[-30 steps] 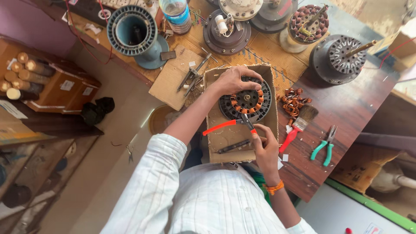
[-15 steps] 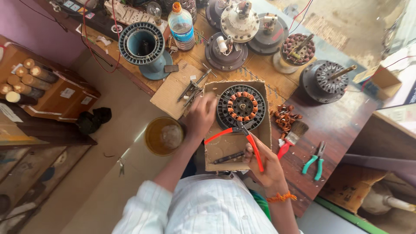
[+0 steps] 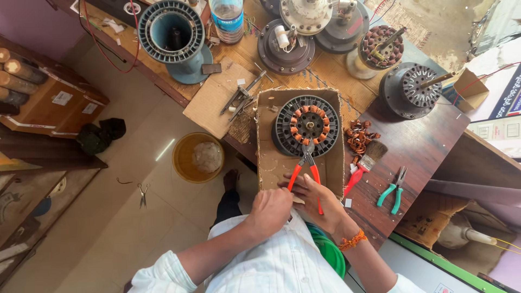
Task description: The person uses pliers to remove copper wire segments from a motor stator. They repeatedly cut and pull out wire pieces from the stator slots, placing the removed pieces on the workbench.
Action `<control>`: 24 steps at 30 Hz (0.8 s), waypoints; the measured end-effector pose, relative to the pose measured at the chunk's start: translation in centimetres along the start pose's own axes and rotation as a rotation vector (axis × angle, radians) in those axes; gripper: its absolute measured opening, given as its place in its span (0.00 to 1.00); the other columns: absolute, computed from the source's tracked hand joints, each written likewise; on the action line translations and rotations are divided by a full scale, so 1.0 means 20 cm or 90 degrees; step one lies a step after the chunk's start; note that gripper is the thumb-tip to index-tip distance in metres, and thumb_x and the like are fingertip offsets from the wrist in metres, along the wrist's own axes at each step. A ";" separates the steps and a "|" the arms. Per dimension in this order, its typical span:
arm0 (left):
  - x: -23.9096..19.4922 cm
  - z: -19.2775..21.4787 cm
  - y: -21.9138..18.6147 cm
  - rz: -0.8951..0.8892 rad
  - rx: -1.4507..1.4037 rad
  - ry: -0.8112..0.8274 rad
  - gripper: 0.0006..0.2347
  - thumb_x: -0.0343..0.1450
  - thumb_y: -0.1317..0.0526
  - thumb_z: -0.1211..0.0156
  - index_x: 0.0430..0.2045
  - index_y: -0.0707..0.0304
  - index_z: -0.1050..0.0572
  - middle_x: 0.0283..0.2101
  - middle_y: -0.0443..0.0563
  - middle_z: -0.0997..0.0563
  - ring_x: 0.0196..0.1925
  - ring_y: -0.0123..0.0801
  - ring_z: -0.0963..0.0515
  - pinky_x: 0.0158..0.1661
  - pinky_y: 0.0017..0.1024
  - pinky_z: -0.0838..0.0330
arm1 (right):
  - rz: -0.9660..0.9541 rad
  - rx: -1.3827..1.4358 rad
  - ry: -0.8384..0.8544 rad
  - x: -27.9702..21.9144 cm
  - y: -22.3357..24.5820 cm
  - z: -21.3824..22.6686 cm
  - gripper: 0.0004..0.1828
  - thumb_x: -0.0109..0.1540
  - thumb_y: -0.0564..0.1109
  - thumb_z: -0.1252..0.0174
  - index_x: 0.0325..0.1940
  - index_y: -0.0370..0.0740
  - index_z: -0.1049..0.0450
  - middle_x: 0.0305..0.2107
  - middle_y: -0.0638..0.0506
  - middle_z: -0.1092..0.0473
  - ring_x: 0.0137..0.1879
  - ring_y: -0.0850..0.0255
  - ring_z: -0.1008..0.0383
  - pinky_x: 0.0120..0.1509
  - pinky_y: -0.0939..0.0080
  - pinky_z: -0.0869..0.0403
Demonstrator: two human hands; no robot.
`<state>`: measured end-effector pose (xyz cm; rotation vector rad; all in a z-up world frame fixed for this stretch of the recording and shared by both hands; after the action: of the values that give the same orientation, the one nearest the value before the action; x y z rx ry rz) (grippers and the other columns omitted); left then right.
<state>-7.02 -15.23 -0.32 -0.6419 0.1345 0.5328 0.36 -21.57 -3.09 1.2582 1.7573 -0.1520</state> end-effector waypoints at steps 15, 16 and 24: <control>-0.10 0.75 0.28 0.077 -0.354 -0.228 0.11 0.73 0.52 0.43 0.34 0.58 0.19 0.24 0.58 0.19 0.31 0.54 0.17 0.30 0.45 0.25 | 0.192 0.284 0.136 0.14 -0.07 -0.18 0.08 0.71 0.41 0.45 0.54 0.43 0.34 0.29 0.57 0.41 0.33 0.67 0.40 0.34 0.66 0.36; -0.09 0.74 0.28 0.071 -0.369 -0.230 0.11 0.73 0.52 0.43 0.34 0.58 0.19 0.24 0.58 0.20 0.30 0.54 0.17 0.29 0.44 0.25 | 0.188 0.279 0.112 0.15 -0.08 -0.17 0.07 0.71 0.41 0.46 0.53 0.44 0.34 0.29 0.57 0.42 0.32 0.67 0.42 0.33 0.66 0.38; 0.14 0.60 0.35 -0.002 -0.419 -0.273 0.09 0.73 0.58 0.41 0.42 0.59 0.21 0.43 0.58 0.19 0.41 0.46 0.17 0.41 0.37 0.23 | 0.148 -0.067 -0.067 0.11 -0.05 0.09 0.13 0.66 0.44 0.48 0.55 0.43 0.33 0.30 0.57 0.40 0.36 0.67 0.35 0.38 0.63 0.32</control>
<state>-8.80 -2.12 4.67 -1.1467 -0.4653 0.7046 0.53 -21.66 -6.06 1.3416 1.4982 0.0085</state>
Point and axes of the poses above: each hand's wrist, its own x-axis towards the middle knuckle, its own z-axis out of the back of the hand, y = z × x, the point moved 9 cm from there along x, towards the middle knuckle
